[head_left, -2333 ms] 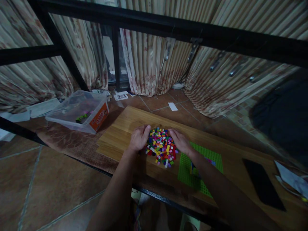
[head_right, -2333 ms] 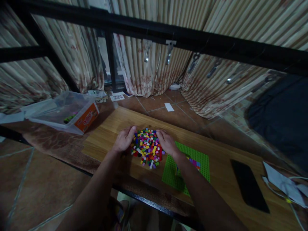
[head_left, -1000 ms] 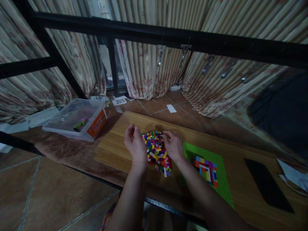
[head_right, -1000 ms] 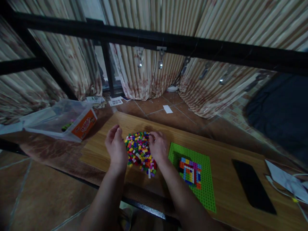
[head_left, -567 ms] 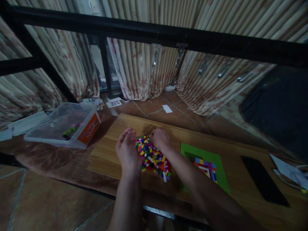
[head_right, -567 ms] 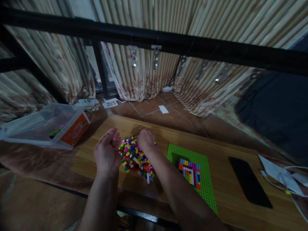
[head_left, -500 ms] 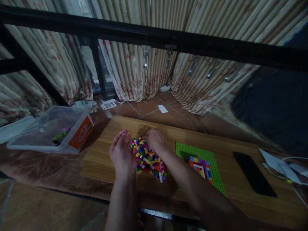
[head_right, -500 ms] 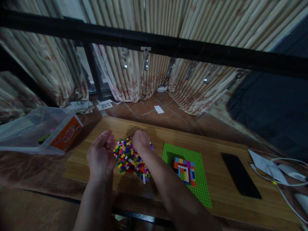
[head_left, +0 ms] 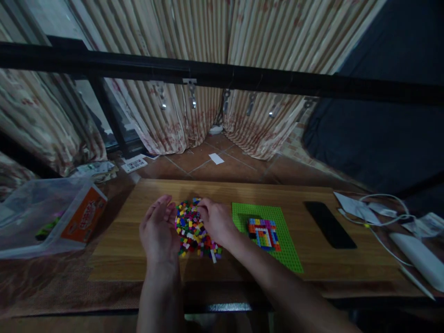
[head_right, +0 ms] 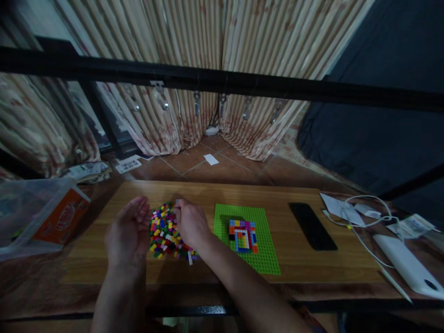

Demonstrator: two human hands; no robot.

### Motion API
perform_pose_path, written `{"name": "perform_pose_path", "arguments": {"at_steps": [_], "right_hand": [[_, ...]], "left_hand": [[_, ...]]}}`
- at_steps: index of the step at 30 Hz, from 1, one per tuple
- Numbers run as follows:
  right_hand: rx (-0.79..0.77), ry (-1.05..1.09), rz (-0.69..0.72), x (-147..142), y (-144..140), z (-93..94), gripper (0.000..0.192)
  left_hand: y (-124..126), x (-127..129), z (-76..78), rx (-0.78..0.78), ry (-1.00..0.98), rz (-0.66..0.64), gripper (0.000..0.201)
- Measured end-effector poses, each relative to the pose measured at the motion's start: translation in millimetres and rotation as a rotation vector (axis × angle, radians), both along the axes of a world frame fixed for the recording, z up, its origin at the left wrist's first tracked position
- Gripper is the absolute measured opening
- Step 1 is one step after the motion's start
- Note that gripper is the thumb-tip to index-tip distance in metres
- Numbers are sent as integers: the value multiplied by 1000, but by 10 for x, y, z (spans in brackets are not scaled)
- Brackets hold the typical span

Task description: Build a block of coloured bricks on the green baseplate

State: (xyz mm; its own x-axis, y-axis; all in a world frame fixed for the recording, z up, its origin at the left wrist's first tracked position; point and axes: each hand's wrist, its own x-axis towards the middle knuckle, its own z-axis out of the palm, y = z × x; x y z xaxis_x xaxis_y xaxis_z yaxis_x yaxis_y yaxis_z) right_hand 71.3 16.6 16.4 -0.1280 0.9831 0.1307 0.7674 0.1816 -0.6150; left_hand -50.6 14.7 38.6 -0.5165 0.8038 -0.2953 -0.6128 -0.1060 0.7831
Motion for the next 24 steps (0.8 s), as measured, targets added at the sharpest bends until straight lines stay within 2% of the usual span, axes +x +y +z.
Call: {"name": "perform_pose_path", "arguments": {"at_steps": [3,7,10,13,18,24], "right_hand": [[-37,220,-4,408,-320,-26,17],[-53,343,-164,1040,-586,-149,17],[13,287,-331,1439,-658,-161,22],[71,155,-383,1715,-689,-125,22],[128,92,-207,1914,-726,-195,18],[116,16,-16,1875,-713,-344,18]], "left_hand": [[-49,193,-35,6,70,-140,18],[-143,536,-173,24,318,-404,20],[-213,792,-287,66,587,-634,18],[-266,990,-350,114,796,-788,18],[-322,1210,-363,132,1089,-857,19],[-362,1381,-393,17,1379,-867,20]]}}
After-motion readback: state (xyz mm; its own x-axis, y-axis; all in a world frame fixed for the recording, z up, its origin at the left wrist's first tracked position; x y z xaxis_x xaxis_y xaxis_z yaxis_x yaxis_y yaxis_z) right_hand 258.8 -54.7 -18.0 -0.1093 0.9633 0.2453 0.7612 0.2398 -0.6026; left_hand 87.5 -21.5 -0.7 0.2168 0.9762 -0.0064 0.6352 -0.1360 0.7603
